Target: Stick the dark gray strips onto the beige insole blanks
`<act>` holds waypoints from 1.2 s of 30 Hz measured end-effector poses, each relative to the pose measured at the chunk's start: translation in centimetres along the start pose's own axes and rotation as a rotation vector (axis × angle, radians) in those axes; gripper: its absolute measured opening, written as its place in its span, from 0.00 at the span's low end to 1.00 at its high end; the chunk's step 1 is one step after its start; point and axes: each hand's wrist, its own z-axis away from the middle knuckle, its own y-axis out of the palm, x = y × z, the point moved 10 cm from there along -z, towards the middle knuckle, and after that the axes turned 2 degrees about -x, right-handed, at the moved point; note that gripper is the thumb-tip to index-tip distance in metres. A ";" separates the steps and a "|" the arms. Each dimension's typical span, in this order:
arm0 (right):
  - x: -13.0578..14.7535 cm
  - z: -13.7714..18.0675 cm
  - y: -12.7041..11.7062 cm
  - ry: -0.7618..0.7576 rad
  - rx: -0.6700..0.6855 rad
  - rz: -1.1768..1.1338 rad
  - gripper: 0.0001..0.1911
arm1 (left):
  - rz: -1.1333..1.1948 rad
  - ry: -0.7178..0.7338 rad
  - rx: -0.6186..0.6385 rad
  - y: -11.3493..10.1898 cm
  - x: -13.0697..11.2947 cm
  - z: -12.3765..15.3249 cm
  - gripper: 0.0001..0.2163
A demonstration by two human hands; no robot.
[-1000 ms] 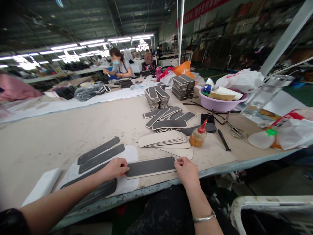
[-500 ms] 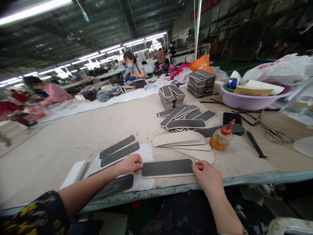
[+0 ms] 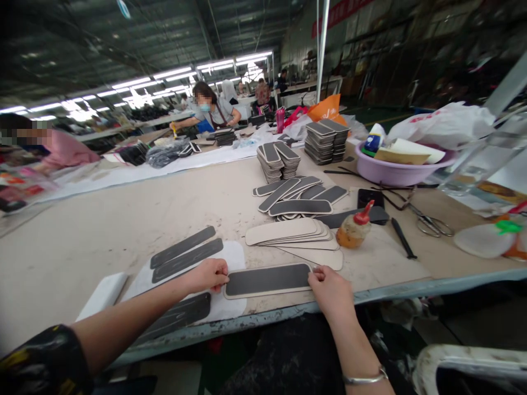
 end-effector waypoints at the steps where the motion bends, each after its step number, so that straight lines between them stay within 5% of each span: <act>1: 0.0 0.0 0.0 -0.002 0.002 -0.004 0.12 | -0.002 0.002 -0.003 0.0 0.0 0.0 0.06; 36: 0.1 0.2 0.0 -0.003 -0.008 -0.004 0.11 | 0.027 0.057 0.020 0.2 0.0 -0.7 0.06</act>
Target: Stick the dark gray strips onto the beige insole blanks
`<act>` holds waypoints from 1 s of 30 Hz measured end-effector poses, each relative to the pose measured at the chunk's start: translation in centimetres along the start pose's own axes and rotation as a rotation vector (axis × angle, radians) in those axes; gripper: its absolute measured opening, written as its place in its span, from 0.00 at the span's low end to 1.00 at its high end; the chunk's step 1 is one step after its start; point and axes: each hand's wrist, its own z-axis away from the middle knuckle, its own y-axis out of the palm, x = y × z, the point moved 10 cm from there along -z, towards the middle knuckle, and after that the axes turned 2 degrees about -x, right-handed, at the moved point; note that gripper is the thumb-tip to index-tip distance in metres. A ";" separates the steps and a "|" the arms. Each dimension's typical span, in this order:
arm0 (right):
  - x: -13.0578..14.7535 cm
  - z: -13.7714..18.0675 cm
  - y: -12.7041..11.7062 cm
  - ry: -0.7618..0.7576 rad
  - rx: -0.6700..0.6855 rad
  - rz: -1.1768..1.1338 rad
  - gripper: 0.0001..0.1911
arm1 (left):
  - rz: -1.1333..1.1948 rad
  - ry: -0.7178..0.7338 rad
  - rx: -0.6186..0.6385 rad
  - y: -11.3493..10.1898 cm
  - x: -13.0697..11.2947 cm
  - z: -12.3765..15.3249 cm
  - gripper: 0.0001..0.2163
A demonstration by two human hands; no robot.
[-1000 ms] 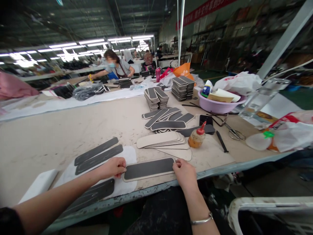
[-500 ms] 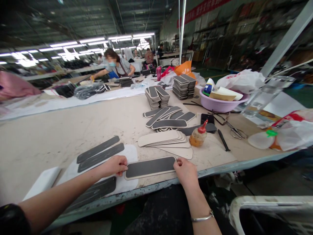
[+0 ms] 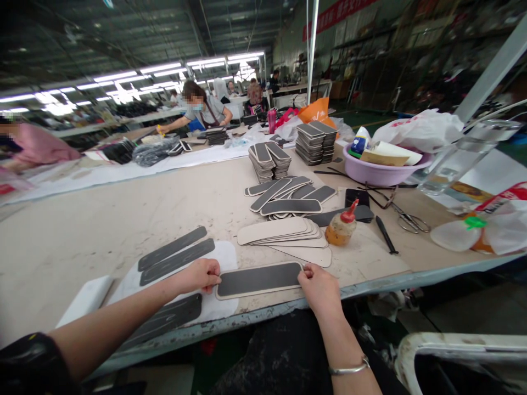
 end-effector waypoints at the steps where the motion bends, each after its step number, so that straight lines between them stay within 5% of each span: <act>1: 0.1 0.0 0.0 -0.001 0.003 -0.003 0.11 | -0.006 0.002 0.000 0.0 -0.1 0.0 0.06; 13: 0.8 0.5 -0.2 -0.090 -0.054 0.039 0.11 | -0.045 0.014 0.011 -0.2 -1.2 0.5 0.05; 21: 1.3 1.2 -2.3 -0.152 -0.182 -0.016 0.21 | -0.053 0.045 0.010 0.0 -0.9 0.2 0.04; 24: 5.8 3.5 -1.2 -0.363 -0.009 -0.036 0.28 | -0.053 0.031 0.017 0.0 -0.8 0.2 0.04; 30: 13.9 11.2 6.1 -0.764 0.561 0.101 0.38 | -0.100 0.014 0.036 0.1 -1.1 0.3 0.03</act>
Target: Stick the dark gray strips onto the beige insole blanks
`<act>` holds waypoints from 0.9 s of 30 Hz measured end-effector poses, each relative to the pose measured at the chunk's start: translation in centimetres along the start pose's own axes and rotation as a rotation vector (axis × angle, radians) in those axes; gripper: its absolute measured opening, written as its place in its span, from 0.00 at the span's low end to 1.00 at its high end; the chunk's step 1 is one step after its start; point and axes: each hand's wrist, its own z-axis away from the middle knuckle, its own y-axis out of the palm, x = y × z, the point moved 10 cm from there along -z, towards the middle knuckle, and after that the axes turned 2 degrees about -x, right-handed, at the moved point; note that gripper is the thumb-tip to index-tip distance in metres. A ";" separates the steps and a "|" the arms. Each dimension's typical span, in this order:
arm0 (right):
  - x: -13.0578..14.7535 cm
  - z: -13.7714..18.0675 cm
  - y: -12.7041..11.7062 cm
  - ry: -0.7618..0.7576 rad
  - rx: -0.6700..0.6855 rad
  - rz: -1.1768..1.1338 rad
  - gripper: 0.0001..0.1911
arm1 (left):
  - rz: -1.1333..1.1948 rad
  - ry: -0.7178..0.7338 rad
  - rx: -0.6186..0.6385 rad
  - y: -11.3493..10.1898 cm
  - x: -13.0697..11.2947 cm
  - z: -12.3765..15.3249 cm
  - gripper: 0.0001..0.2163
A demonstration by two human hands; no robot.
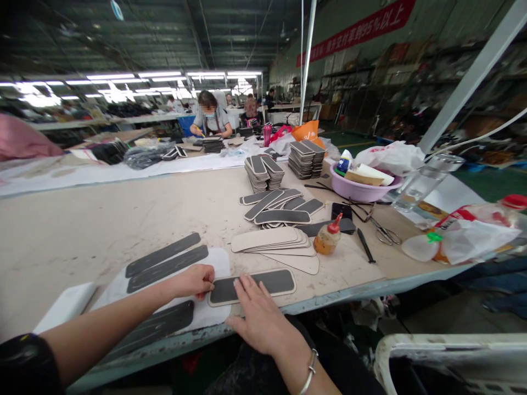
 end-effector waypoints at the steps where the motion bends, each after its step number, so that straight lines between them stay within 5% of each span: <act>1: 0.4 -0.2 0.7 -0.017 0.045 0.018 0.38 | -0.014 -0.001 0.001 0.0 -0.1 0.0 0.03; 5: -2.4 0.2 0.7 0.041 0.090 0.104 0.39 | -0.049 0.014 -0.009 -0.2 -0.5 0.2 0.03; 12: -10.8 3.3 -1.5 0.196 -0.034 0.275 0.37 | -0.208 0.003 -0.080 -0.9 -1.0 0.8 0.03; 20: -11.2 3.5 -1.2 0.162 -0.143 0.306 0.36 | -0.467 0.129 -0.332 -1.7 -4.6 4.6 0.15; 24: -11.2 3.5 -1.3 0.166 -0.132 0.311 0.36 | -0.583 0.476 -0.312 2.7 -10.3 7.3 0.25; 27: -11.4 3.4 -1.0 0.180 -0.121 0.320 0.37 | -0.555 0.541 -0.170 6.9 -12.4 6.8 0.32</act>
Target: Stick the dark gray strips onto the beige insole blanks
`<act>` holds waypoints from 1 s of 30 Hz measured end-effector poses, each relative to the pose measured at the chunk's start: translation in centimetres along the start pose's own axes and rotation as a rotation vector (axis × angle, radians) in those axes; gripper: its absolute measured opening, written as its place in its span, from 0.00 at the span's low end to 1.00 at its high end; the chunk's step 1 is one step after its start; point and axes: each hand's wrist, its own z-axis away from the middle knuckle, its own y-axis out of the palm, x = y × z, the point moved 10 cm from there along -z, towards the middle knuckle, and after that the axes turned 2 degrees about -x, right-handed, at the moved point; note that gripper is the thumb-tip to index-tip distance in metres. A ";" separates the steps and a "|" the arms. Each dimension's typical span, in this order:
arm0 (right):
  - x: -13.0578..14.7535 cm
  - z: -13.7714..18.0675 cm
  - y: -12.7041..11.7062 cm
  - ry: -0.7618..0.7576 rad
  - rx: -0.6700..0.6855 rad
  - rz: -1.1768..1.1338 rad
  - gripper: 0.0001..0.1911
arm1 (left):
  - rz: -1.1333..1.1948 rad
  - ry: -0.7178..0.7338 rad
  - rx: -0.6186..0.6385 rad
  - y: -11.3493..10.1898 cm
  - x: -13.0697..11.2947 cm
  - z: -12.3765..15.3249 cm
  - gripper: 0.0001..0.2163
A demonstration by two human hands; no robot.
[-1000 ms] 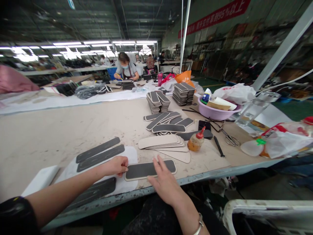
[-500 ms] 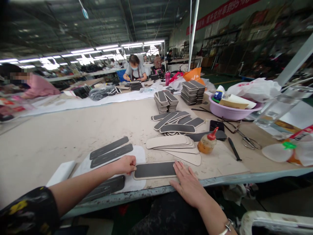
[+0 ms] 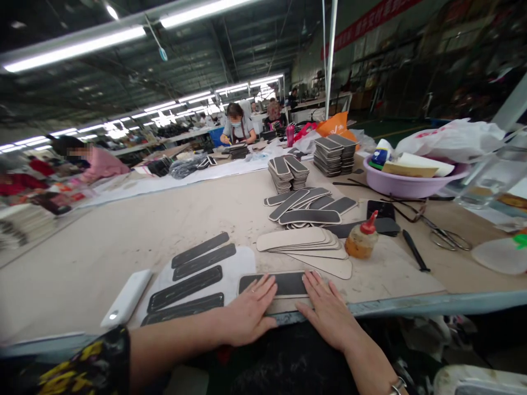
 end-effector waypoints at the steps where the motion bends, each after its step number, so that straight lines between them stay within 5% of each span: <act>1: 0.0 0.0 0.1 0.005 0.003 0.001 0.37 | 0.019 -0.012 0.026 0.8 -0.4 -0.5 0.34; 5: 0.0 0.0 0.0 0.004 -0.005 -0.023 0.37 | 0.062 -0.058 0.099 2.2 0.1 -0.8 0.37; 14: -0.3 0.0 -0.3 0.000 -0.039 -0.098 0.35 | 0.056 -0.151 0.221 1.7 3.6 5.0 0.37; 21: 0.4 0.0 -1.5 0.076 0.088 -0.124 0.37 | -0.047 -0.137 0.157 0.7 4.3 3.8 0.30; 24: 3.3 -0.3 -2.6 0.076 0.111 -0.173 0.39 | -0.104 -0.081 0.146 0.6 4.3 3.4 0.27; 28: 10.1 -0.8 -2.4 -0.176 0.166 -0.287 0.38 | -0.150 -0.061 0.121 0.7 4.5 3.1 0.25; 30: 11.4 -0.8 -1.8 -0.229 0.198 -0.299 0.38 | -0.148 -0.047 0.115 0.7 4.6 3.0 0.24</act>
